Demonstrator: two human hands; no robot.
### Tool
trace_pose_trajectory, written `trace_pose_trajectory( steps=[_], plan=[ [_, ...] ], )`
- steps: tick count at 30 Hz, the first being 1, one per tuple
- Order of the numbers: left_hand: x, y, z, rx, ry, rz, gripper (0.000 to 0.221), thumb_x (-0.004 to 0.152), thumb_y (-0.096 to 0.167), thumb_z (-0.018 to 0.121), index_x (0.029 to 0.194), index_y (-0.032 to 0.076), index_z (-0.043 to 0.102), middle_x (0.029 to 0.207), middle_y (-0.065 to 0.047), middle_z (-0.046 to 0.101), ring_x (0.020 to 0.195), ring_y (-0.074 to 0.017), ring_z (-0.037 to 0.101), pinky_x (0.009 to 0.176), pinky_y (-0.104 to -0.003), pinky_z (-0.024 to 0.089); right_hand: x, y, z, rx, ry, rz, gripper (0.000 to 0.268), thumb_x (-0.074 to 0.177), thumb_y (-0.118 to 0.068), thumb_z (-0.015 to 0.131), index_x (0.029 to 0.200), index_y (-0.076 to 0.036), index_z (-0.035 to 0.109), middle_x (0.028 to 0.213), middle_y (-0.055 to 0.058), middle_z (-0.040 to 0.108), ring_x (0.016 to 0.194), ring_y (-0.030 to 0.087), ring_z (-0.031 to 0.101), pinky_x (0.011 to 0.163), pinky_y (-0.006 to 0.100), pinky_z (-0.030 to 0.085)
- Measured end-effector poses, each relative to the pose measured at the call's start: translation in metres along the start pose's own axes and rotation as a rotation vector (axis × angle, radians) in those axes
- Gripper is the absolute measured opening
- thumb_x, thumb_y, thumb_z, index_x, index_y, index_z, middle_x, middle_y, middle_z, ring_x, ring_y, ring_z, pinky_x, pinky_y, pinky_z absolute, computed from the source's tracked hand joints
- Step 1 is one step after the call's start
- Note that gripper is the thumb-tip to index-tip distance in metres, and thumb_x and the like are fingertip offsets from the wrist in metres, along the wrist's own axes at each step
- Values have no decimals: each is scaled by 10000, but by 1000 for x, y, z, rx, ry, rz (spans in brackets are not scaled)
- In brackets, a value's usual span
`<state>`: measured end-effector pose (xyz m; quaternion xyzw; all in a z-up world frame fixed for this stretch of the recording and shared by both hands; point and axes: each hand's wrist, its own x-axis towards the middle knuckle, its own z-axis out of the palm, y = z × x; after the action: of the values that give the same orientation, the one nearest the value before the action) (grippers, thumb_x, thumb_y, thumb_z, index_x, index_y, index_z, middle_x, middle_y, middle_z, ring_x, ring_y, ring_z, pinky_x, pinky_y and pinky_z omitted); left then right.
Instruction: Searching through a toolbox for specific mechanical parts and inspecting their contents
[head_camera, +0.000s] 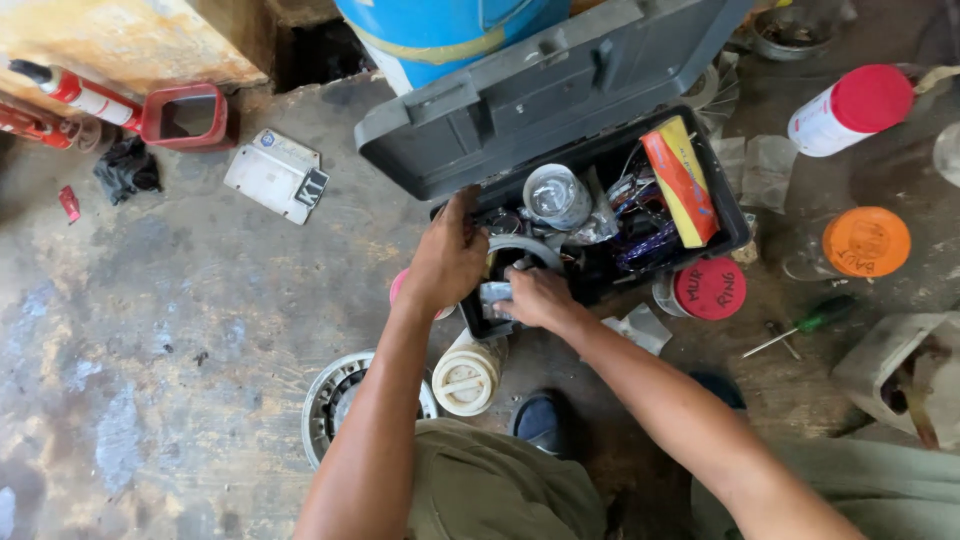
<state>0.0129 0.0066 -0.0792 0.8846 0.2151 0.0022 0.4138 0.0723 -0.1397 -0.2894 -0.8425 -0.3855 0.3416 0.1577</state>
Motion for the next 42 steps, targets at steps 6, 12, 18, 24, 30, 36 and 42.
trace_pose_trajectory(
  steps=[6,12,18,24,30,36,42],
  plan=[
    [-3,20,2,37,-40,-2,513,901,238,639,1386,97,549,1181,-269,638,1178,-504,593,997,-600,482,-36,-7,-45,-61,228,-186,619,885,-470,778,1275,-19,611,1045,229,698,961,409,731,734,524,616],
    [2,52,9,40,-62,9,477,906,221,652,1361,89,605,1177,-265,661,1165,-506,610,967,-586,499,-61,99,-156,221,1061,-97,110,925,-266,757,958,-163,737,796,97,693,840,338,720,704,420,578],
    [10,88,24,109,-97,-113,445,916,298,638,1337,156,661,1203,-211,704,1193,-447,628,996,-553,506,-32,331,-197,399,952,636,302,916,-172,700,1180,-55,614,1050,237,695,1047,456,694,817,575,594],
    [32,87,50,91,-74,-176,402,916,126,627,1313,80,660,1134,-70,792,973,-202,758,847,-323,582,58,467,-94,794,788,840,551,1055,-169,232,1579,-14,296,1622,388,118,1480,551,215,1208,602,241],
    [51,92,69,197,-68,-121,415,908,158,629,1315,85,658,1111,-83,782,951,-221,758,822,-334,578,36,434,-106,199,856,939,263,948,-118,554,1158,35,594,1218,308,521,1077,474,531,903,569,482],
    [54,98,70,261,-116,-69,371,917,229,635,1273,155,708,1133,-150,766,1111,-410,689,953,-536,522,15,378,-146,522,932,815,425,874,-127,729,1233,57,595,1179,301,635,1145,478,631,857,557,555],
    [46,77,59,254,-43,-16,350,913,263,655,1237,137,701,1098,-172,753,1089,-450,669,937,-586,506,-58,217,-209,210,1539,-221,389,736,-4,719,1119,15,657,1012,207,632,935,422,675,831,442,544]
  ],
)
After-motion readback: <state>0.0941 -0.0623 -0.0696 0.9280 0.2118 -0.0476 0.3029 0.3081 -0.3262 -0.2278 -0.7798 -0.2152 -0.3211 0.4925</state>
